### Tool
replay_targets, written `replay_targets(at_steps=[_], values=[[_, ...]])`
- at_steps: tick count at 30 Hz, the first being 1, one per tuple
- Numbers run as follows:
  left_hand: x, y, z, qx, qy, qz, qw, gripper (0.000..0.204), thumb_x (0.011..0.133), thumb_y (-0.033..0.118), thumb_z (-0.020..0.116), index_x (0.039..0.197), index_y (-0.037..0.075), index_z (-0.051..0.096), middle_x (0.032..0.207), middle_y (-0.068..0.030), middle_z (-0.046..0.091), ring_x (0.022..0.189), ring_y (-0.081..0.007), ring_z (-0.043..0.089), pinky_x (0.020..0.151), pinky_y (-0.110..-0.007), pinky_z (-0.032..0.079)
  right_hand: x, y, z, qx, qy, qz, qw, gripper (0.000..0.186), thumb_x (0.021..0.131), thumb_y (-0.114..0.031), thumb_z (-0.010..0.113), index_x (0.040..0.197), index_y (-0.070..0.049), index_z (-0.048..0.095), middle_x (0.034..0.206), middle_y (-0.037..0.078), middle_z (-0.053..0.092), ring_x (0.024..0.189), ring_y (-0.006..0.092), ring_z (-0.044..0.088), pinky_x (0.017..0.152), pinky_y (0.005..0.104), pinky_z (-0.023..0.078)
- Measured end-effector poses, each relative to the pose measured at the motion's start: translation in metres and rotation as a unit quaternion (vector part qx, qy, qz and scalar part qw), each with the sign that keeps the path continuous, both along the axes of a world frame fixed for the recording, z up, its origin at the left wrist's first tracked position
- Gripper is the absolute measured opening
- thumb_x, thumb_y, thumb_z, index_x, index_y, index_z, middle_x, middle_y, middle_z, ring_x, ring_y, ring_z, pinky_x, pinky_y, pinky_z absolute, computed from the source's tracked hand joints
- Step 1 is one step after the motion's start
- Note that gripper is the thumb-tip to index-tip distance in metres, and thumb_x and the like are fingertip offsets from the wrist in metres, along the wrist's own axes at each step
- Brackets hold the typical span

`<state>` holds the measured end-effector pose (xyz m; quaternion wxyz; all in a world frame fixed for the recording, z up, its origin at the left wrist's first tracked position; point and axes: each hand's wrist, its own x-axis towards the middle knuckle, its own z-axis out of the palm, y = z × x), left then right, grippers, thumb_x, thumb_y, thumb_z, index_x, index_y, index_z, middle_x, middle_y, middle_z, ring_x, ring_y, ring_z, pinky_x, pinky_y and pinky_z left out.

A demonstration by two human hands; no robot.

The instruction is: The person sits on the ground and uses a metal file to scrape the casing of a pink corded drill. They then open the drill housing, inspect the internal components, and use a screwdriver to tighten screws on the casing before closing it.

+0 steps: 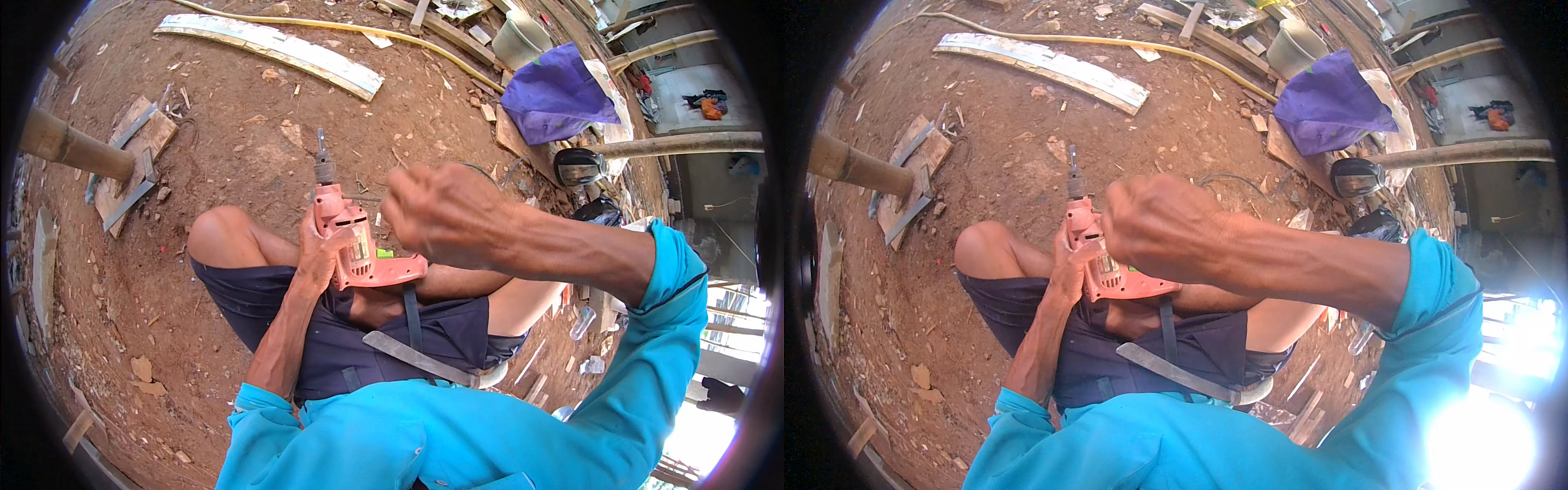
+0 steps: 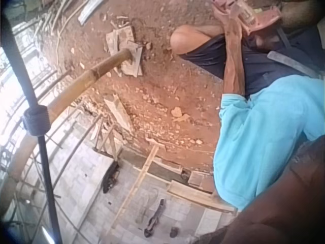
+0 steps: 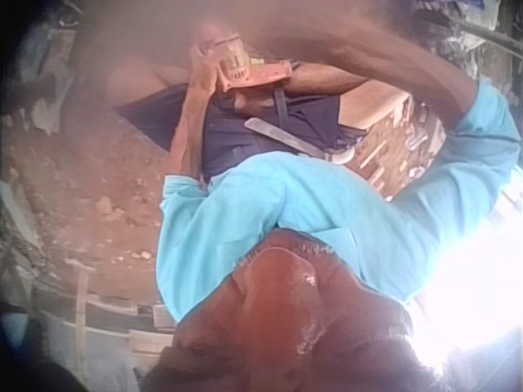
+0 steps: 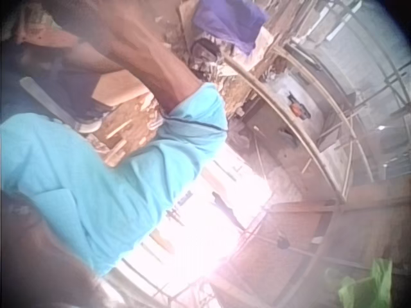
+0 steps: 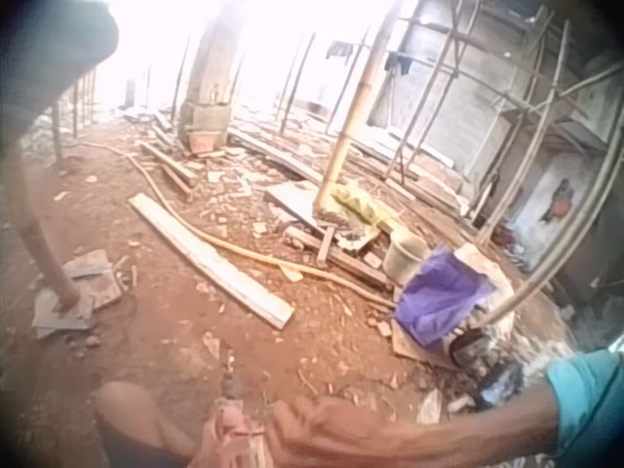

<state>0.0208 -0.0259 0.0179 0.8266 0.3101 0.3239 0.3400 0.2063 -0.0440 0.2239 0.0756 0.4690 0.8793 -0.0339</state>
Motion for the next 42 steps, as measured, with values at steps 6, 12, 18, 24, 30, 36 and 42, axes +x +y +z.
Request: replay_targets(at_steps=[6, 12, 18, 24, 30, 36, 42], values=[[-0.001, 0.001, 0.005, 0.005, 0.016, 0.004, 1.000, 0.072, 0.081, 0.002, 0.074, 0.147, 0.002, 0.043, 0.120, -0.0131, 0.062, 0.100, -0.0244, 0.070, 0.082, -0.043, 0.065, 0.001, 0.015, 0.006, -0.080, 0.061, -0.141, 0.985, 0.014, 0.084, -0.014, 0.067, 0.082, 0.000, 0.067, 0.084, 0.014, 0.060, 0.084, 0.0326, 0.069, 0.066, 0.0476, 0.056], [0.001, 0.001, -0.003, -0.004, 0.019, -0.007, 1.000, 0.075, 0.081, 0.005, 0.075, 0.147, 0.002, 0.042, 0.122, -0.0129, 0.062, 0.103, -0.0237, 0.069, 0.088, -0.043, 0.063, 0.002, 0.014, 0.000, 0.082, 0.016, 0.112, 0.990, 0.014, 0.079, -0.014, 0.068, 0.082, -0.001, 0.065, 0.083, 0.013, 0.060, 0.074, 0.0268, 0.066, 0.063, 0.0445, 0.057], [-0.002, 0.000, -0.009, -0.016, 0.029, -0.019, 0.999, 0.069, 0.083, 0.004, 0.075, 0.145, 0.003, 0.043, 0.121, -0.0118, 0.063, 0.107, -0.0232, 0.068, 0.091, -0.042, 0.062, -0.003, 0.022, 0.001, -0.041, 0.078, -0.086, 0.992, 0.019, 0.083, -0.010, 0.066, 0.082, 0.009, 0.069, 0.081, 0.024, 0.070, 0.070, 0.0395, 0.073, 0.060, 0.0466, 0.060], [-0.001, 0.000, -0.001, -0.007, 0.021, -0.023, 0.999, 0.069, 0.084, 0.002, 0.072, 0.146, 0.005, 0.042, 0.118, -0.0118, 0.062, 0.097, -0.0245, 0.071, 0.083, -0.042, 0.065, 0.004, 0.015, 0.001, 0.129, -0.027, 0.137, 0.982, 0.017, 0.080, -0.019, 0.069, 0.086, -0.003, 0.066, 0.092, 0.006, 0.060, 0.093, 0.0214, 0.065, 0.076, 0.0332, 0.056], [0.000, -0.001, -0.002, -0.011, 0.020, -0.017, 1.000, 0.073, 0.083, 0.003, 0.074, 0.148, 0.005, 0.040, 0.121, -0.0110, 0.059, 0.098, -0.0240, 0.070, 0.081, -0.044, 0.066, 0.009, 0.008, -0.003, 0.060, 0.030, 0.049, 0.997, 0.018, 0.073, -0.013, 0.073, 0.079, 0.003, 0.066, 0.081, 0.016, 0.064, 0.073, 0.0282, 0.071, 0.061, 0.0415, 0.058], [0.002, -0.002, -0.006, -0.018, -0.001, -0.026, 1.000, 0.071, 0.084, 0.006, 0.076, 0.147, 0.006, 0.042, 0.122, -0.0109, 0.060, 0.102, -0.0238, 0.069, 0.080, -0.044, 0.066, 0.010, 0.016, 0.012, 0.004, 0.052, -0.009, 0.999, 0.018, 0.071, -0.006, 0.073, 0.083, 0.006, 0.067, 0.081, 0.022, 0.069, 0.070, 0.0345, 0.072, 0.059, 0.0432, 0.057], [-0.002, 0.007, -0.010, -0.100, -0.022, 0.002, 0.995, 0.046, 0.094, 0.015, 0.073, 0.134, 0.004, 0.053, 0.111, -0.0104, 0.066, 0.096, -0.0219, 0.071, 0.087, -0.046, 0.064, 0.039, 0.013, 0.038, 0.088, 0.081, -0.118, 0.986, 0.018, 0.080, -0.008, 0.070, 0.096, -0.001, 0.069, 0.077, 0.013, 0.068, 0.070, 0.0271, 0.068, 0.063, 0.0376, 0.053]])
